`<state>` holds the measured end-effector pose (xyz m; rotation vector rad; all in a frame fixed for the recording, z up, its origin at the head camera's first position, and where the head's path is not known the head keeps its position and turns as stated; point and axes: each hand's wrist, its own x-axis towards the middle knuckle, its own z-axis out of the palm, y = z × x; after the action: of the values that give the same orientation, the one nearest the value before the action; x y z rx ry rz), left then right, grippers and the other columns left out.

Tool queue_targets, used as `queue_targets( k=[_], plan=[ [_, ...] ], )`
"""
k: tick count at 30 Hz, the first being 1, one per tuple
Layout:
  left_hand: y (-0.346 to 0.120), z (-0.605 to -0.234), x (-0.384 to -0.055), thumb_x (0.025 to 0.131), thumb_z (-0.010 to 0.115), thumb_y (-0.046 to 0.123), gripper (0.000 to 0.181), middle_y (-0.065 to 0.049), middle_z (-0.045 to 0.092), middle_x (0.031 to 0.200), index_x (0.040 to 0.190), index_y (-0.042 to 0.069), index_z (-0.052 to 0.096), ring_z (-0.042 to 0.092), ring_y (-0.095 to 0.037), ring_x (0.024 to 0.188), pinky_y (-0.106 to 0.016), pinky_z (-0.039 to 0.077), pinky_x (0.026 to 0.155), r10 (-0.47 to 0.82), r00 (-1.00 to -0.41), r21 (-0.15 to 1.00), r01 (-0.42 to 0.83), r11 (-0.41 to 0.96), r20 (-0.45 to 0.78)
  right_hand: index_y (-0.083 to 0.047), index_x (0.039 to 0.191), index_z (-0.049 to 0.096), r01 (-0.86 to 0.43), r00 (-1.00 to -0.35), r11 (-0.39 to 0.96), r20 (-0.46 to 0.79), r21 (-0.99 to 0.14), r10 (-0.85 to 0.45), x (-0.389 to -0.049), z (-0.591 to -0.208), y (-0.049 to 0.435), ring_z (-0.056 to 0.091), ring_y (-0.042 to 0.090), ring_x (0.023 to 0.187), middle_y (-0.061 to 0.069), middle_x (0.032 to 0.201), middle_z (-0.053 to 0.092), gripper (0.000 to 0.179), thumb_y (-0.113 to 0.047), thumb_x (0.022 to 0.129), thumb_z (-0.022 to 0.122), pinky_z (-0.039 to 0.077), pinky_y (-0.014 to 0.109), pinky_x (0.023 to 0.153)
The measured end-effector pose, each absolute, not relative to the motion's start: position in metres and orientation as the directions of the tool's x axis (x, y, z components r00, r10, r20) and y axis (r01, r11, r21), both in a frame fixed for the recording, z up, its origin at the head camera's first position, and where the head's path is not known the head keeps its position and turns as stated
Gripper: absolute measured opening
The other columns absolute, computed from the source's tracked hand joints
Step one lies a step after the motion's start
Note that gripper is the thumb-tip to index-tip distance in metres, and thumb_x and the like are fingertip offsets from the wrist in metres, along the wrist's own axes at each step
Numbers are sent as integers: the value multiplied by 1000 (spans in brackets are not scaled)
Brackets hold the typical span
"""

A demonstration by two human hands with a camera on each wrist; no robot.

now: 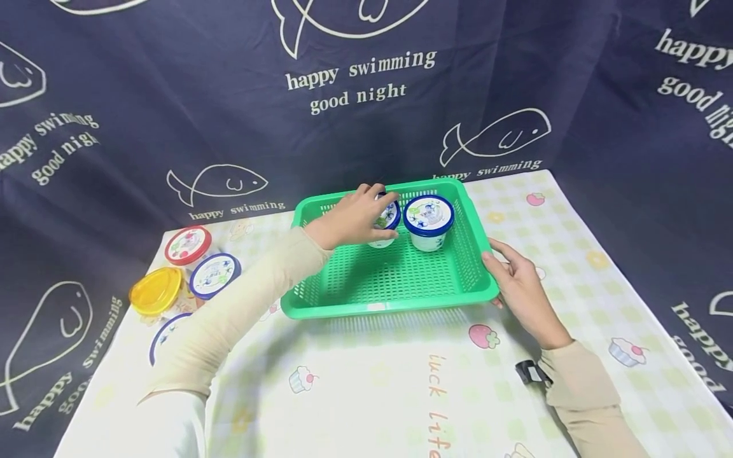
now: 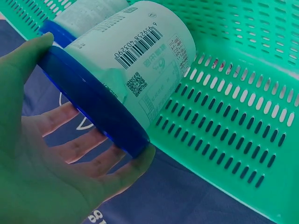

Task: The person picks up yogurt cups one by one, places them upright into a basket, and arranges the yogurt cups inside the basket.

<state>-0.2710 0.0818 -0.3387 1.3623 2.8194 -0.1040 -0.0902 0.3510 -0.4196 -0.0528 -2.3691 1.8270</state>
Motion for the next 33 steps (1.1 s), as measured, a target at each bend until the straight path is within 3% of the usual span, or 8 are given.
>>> queue_targets(
  k=[13,33],
  plan=[
    [82,-351,-271,89,63,62,80,-10,41,149,154,23,35,43,-34,133,-53,43,100,761,-643,-53,766,641,-84,1,149,39,-73,-988,277,108,-958,113,-94,-420,348,44,16,38,-3,53,45,53,-28,105,50,36,33,38],
    [91,-361,-276,92,58,63,82,-11,34,155,157,22,30,31,-32,141,-54,34,109,766,-632,-34,774,633,-116,-3,151,38,-26,-987,303,72,-953,141,-89,-419,350,45,18,39,-2,54,46,56,-34,105,49,39,32,40]
  ],
)
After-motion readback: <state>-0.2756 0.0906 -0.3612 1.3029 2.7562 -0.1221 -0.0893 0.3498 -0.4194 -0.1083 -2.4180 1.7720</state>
